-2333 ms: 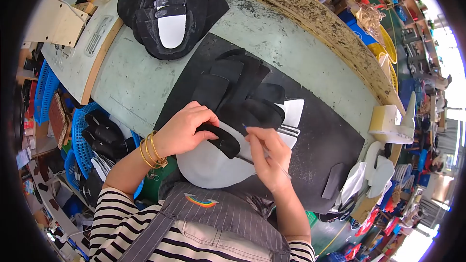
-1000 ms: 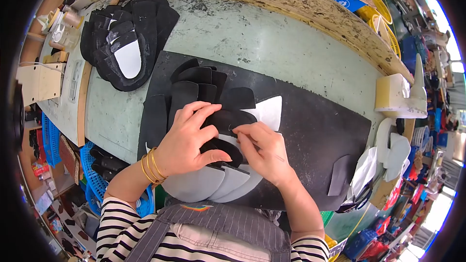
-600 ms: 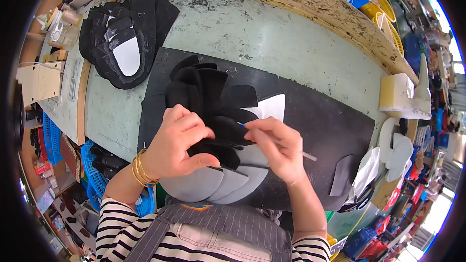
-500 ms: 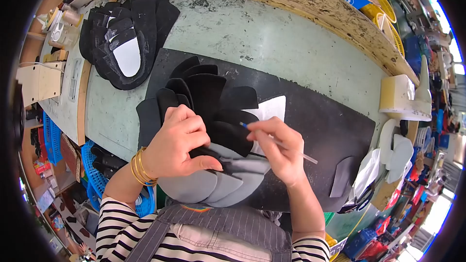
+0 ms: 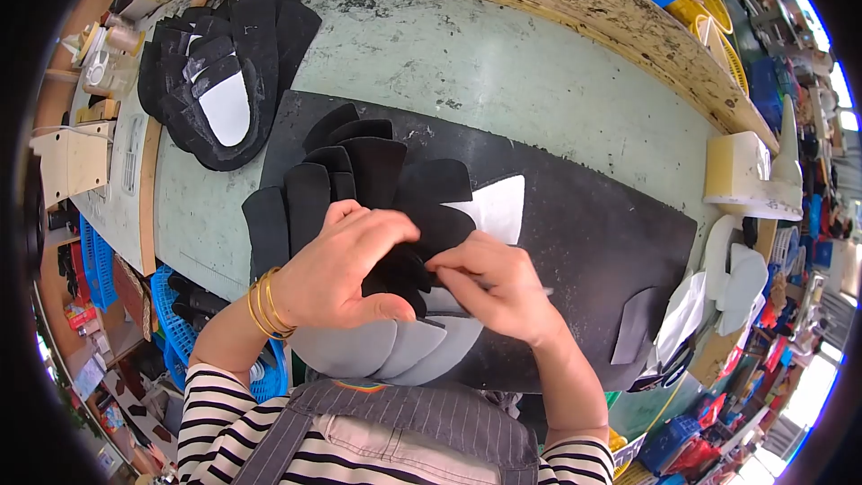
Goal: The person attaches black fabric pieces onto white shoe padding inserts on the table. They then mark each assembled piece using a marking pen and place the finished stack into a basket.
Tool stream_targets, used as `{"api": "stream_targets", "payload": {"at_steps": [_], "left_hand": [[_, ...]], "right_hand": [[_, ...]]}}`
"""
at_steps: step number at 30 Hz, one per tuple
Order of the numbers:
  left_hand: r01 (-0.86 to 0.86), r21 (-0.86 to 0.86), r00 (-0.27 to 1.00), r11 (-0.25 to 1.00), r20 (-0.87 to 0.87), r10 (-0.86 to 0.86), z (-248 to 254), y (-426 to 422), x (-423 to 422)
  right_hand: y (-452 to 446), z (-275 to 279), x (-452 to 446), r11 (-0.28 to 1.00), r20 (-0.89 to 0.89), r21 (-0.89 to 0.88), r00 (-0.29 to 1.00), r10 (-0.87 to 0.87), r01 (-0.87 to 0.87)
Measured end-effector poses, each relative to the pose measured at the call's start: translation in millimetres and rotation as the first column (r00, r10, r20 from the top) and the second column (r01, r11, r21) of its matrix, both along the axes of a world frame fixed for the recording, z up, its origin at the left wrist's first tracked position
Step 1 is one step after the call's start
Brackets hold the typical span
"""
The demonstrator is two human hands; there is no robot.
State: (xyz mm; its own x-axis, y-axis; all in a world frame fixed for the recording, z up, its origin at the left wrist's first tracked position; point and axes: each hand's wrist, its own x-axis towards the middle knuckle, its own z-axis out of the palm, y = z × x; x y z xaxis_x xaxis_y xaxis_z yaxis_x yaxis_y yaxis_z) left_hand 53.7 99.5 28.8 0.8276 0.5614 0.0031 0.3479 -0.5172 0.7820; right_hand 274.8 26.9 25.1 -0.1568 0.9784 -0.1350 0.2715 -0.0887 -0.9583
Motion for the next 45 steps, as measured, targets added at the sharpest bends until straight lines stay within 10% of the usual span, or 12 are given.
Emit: {"api": "stream_targets", "payload": {"at_steps": [3,6,13,16,19,25,30,33,38,45], "left_hand": [[0.047,-0.118,0.992,0.992,-0.109,-0.060,9,4,-1],[0.075,0.004,0.994,0.997,-0.084,-0.075,7,5,0],[-0.034,0.168,0.996,0.985,0.091,0.019,-9,6,8],[-0.024,0.068,0.998,0.997,0.065,0.020,-9,8,8],[0.062,-0.030,0.989,0.998,-0.133,-0.065,8,11,6],[0.041,0.056,0.999,0.998,0.019,-0.042,3,4,-2],[-0.392,0.096,0.914,0.915,0.157,0.375,18,-25,-52],[-0.882,0.008,0.470,0.471,-0.050,0.881,-8,-89,-96],[-0.874,-0.302,0.380,0.382,0.065,0.923,-30,-134,-104],[-0.765,-0.223,0.593,0.604,0.121,0.796,-28,-133,-65]], "right_hand": [[-1,-7,6,0.974,-0.187,-0.072,0.956,-0.226,0.216],[7,-12,4,0.987,0.124,0.125,0.986,-0.112,0.096],[10,-12,9,1.000,0.069,0.026,0.998,-0.004,0.002],[16,-15,13,0.971,-0.239,-0.096,0.942,-0.237,0.220],[34,-15,13,0.987,0.019,0.054,0.988,-0.154,0.153],[43,-14,9,0.998,0.163,0.031,0.985,-0.056,0.052],[46,-25,22,0.985,-0.131,0.033,0.978,-0.164,0.169],[61,-19,11,0.980,0.166,0.158,0.975,-0.150,0.124],[50,-15,2,0.979,0.306,0.166,0.950,0.061,-0.117],[-46,1,-9,0.975,-0.221,-0.215,0.975,0.008,-0.056]]}}
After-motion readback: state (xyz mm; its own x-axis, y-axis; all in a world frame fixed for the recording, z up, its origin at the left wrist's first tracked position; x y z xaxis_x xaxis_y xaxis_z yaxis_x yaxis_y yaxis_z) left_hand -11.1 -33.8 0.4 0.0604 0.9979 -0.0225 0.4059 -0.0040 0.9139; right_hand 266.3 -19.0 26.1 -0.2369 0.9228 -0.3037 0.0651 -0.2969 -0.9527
